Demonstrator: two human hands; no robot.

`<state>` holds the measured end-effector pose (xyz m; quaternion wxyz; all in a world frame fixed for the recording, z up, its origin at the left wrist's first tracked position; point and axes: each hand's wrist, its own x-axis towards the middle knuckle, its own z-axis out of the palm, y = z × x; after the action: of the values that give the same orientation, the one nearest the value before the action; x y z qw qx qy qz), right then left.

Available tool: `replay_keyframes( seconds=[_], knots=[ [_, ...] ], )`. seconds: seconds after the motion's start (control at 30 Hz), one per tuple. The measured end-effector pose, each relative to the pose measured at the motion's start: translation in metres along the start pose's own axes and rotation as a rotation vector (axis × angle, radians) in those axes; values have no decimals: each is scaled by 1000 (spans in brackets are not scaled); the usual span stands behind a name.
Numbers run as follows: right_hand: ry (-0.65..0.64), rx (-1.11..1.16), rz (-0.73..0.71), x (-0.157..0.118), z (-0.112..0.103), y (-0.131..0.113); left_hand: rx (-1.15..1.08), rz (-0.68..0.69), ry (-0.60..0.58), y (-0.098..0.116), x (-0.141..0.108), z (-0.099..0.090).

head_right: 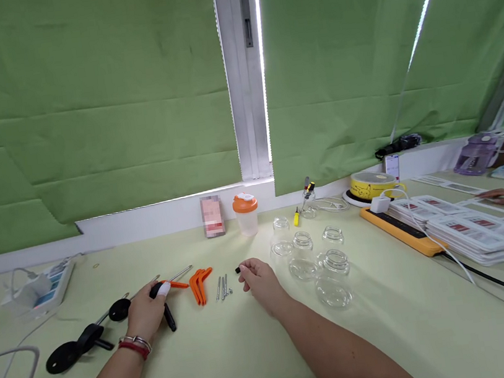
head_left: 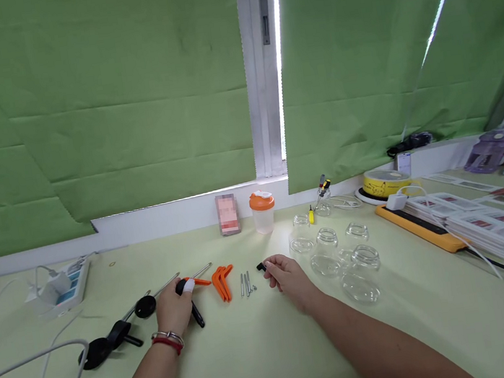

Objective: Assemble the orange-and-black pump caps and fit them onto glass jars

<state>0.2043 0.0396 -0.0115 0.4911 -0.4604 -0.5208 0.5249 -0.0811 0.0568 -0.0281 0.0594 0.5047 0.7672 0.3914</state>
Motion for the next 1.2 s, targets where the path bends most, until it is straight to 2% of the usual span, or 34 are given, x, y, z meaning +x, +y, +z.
replay_keyframes(
  seconds=[0.23,0.37,0.47,0.57,0.67,0.73,0.8,0.93,1.2],
  knots=[
    [68,-49,-39,7,-6,5,133,168,60,6,-3,-5],
    [75,-71,-45,8,-7,7,181,297,126,12,-5,-15],
    [56,-114,-74,8,-6,11,204,331,188,16,-6,-25],
    [31,-269,-160,4,-2,14,250,263,290,17,-6,-35],
    [-27,-598,-386,-8,9,11,343,45,353,12,-4,-42],
    [-130,-809,-553,-17,19,7,381,-71,321,5,0,-43],
    [-247,-958,-614,-25,30,3,399,-103,276,-2,3,-42],
    [-380,-1136,-543,-29,44,3,435,-75,202,-9,6,-39],
    [-449,-1169,-518,-26,54,0,502,-21,54,-6,5,-35]
  ],
)
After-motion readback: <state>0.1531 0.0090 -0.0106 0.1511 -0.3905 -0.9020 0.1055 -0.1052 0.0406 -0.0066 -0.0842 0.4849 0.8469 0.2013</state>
